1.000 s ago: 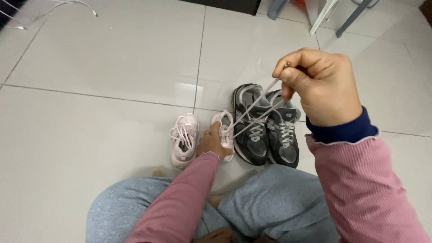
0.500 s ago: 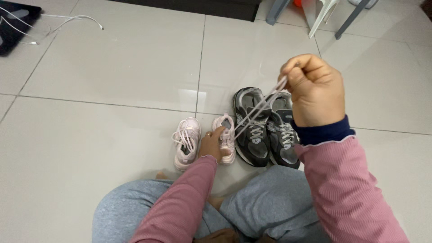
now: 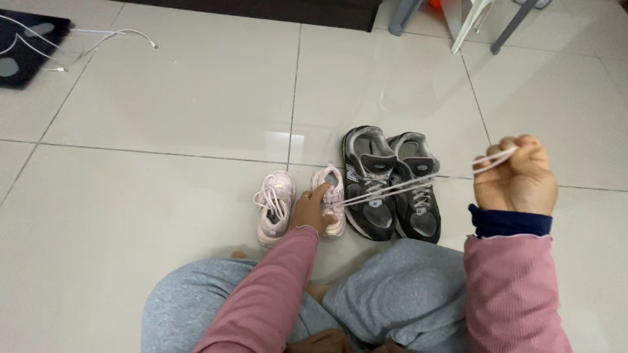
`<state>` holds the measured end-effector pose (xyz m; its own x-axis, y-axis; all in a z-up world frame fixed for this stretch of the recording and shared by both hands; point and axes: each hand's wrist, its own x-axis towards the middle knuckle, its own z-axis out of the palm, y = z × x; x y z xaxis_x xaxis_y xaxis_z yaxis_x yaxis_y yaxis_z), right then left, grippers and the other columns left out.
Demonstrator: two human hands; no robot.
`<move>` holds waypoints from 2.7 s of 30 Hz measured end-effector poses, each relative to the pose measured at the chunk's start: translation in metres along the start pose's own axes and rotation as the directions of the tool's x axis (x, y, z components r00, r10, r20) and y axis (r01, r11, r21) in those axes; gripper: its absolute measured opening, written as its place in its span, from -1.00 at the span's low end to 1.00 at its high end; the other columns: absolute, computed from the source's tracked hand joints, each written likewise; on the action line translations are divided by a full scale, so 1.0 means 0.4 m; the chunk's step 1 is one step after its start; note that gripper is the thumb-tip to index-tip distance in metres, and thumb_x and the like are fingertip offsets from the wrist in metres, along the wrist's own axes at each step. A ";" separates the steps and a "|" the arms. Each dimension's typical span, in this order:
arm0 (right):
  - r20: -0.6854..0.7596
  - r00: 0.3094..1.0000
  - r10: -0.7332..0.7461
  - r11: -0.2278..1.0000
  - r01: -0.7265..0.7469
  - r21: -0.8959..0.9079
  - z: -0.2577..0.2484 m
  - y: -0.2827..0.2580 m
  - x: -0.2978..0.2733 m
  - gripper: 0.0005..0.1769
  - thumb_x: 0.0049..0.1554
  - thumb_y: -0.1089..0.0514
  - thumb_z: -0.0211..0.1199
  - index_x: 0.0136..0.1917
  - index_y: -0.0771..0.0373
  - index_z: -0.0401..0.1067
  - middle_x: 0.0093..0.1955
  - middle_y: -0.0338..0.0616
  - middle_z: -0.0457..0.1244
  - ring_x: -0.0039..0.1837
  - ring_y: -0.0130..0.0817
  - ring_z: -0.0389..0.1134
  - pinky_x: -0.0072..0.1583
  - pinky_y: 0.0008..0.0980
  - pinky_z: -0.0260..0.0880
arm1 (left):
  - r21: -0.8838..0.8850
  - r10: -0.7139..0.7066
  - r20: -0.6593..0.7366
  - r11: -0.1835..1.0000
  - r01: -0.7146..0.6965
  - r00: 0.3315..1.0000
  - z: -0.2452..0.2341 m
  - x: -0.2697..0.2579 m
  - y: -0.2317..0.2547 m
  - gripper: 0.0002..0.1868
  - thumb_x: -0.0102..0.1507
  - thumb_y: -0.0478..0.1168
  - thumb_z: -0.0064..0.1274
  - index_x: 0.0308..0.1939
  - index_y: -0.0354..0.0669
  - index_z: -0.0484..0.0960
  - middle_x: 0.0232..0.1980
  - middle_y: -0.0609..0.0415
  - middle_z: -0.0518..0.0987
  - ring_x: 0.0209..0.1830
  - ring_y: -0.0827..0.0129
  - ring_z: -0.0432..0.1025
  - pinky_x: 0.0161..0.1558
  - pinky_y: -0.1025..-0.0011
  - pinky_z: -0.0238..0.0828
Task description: The person sits on the floor and unlaces a pair of gray sneakers, then moves to a pair of pink sneakers. They remove the laces from the pink shoes and begin re-lacing one pink sneaker by threading the laces through the eyelets.
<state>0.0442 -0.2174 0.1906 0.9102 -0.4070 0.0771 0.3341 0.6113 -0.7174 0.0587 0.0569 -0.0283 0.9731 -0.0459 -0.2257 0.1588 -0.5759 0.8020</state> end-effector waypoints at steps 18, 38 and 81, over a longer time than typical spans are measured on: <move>0.523 0.844 0.114 0.878 0.161 -0.452 0.262 0.080 -0.064 -0.95 0.36 0.35 0.16 0.06 0.39 0.42 -0.08 -0.10 0.34 -0.08 -0.34 0.42 0.03 -0.40 0.47 | 0.139 0.220 -0.019 0.967 -0.215 0.975 0.083 0.118 -0.102 -0.87 0.24 -0.17 0.15 -0.17 -0.06 0.73 -0.11 -0.09 0.66 -0.08 0.00 0.53 0.00 0.10 0.42; 0.475 0.854 0.211 0.874 0.053 -0.483 0.240 0.118 -0.080 -0.90 0.36 0.34 0.07 0.02 0.38 0.40 -0.15 -0.09 0.33 -0.13 -0.37 0.43 -0.02 -0.41 0.51 | 0.051 0.148 -0.053 0.988 -0.146 0.988 0.033 0.071 -0.068 -0.85 0.27 -0.20 0.13 -0.17 -0.19 0.58 -0.15 -0.19 0.64 -0.08 -0.04 0.54 -0.03 0.11 0.43; 0.265 0.877 0.401 0.309 0.143 -0.940 -0.085 0.369 0.039 -0.86 0.16 0.35 0.24 -0.03 0.29 0.58 -0.19 -0.20 0.38 -0.22 -0.46 0.38 -0.14 -0.45 0.44 | -0.028 -0.095 -0.152 0.995 0.092 0.984 -0.242 0.107 0.052 -0.77 0.40 -0.11 -0.04 0.04 -0.14 0.51 -0.27 -0.03 0.55 -0.28 0.11 0.43 -0.16 0.07 0.42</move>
<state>0.0996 -0.1567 0.0625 0.9970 0.0677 -0.0366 0.0028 -0.5079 -0.8614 0.1200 0.1219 0.0324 0.9677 0.1332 -0.2142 0.2519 -0.5545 0.7932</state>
